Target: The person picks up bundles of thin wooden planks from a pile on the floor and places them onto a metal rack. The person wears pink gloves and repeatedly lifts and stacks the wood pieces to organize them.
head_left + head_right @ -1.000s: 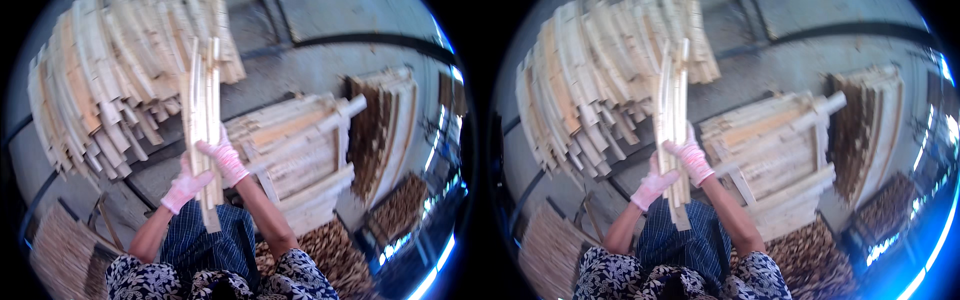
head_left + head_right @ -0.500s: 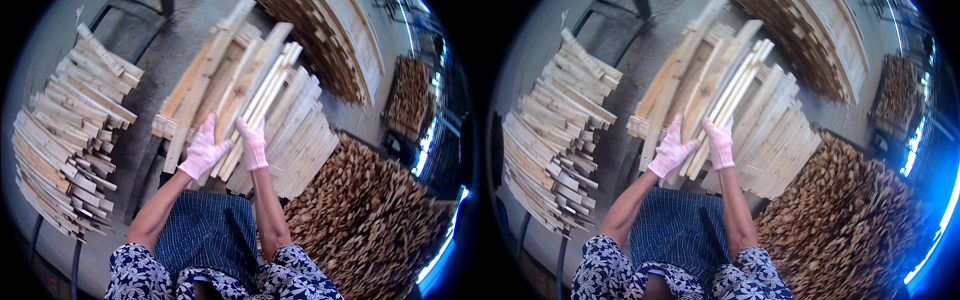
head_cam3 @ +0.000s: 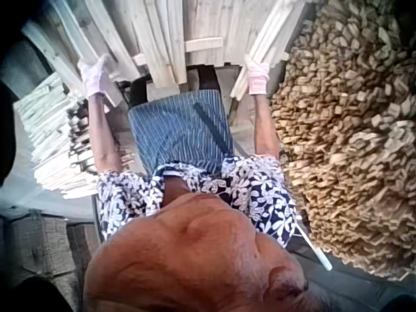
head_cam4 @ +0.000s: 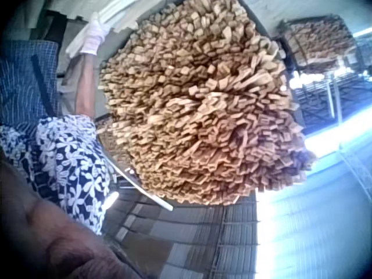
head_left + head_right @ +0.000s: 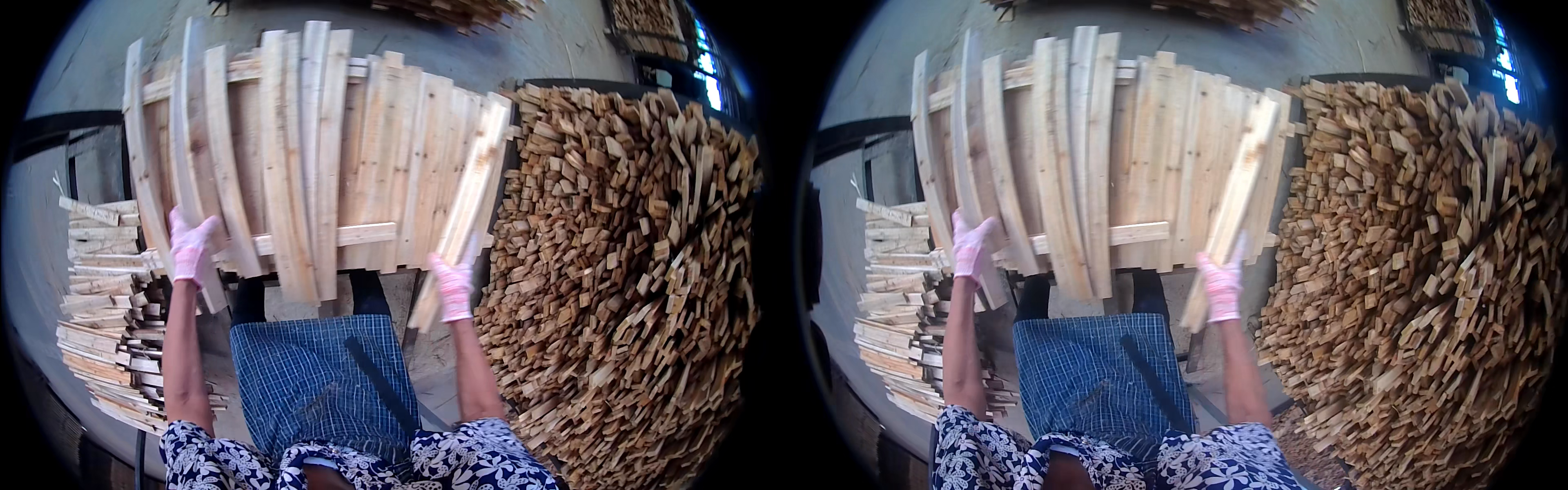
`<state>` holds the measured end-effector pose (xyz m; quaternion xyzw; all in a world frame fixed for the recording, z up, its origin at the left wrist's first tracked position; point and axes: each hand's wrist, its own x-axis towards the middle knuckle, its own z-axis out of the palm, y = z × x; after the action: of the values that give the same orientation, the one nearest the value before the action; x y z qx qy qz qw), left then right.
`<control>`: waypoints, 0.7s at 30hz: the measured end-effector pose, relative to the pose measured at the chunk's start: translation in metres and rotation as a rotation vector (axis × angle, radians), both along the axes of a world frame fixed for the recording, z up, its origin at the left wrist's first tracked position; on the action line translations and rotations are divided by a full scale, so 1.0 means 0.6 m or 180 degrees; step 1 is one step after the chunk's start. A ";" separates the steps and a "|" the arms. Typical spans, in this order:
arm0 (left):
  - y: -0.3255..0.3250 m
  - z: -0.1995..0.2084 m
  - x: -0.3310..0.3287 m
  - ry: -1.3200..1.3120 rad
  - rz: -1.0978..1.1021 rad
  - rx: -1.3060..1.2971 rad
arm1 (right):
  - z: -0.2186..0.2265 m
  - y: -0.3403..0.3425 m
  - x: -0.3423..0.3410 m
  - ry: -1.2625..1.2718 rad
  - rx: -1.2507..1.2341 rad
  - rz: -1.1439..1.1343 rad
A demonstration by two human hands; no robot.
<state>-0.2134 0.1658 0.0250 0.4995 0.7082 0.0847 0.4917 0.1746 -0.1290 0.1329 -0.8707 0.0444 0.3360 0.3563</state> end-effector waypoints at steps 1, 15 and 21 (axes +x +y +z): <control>0.002 0.011 0.004 -0.0132 0.0080 -0.0023 | -0.011 -0.050 0.062 -0.0326 0.0297 0.0003; -0.029 -0.074 0.040 0.0873 0.0171 0.0033 | -0.265 -0.215 0.481 -0.0580 -0.0825 0.1682; -0.011 -0.063 -0.001 0.1238 0.0065 0.0489 | -0.268 -0.215 0.468 -0.0636 -0.0479 0.1613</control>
<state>-0.2142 0.1593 -0.0127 0.5353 0.7863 0.0455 0.3053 0.4555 -0.2578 -0.0282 -0.9069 -0.1853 0.3227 0.1979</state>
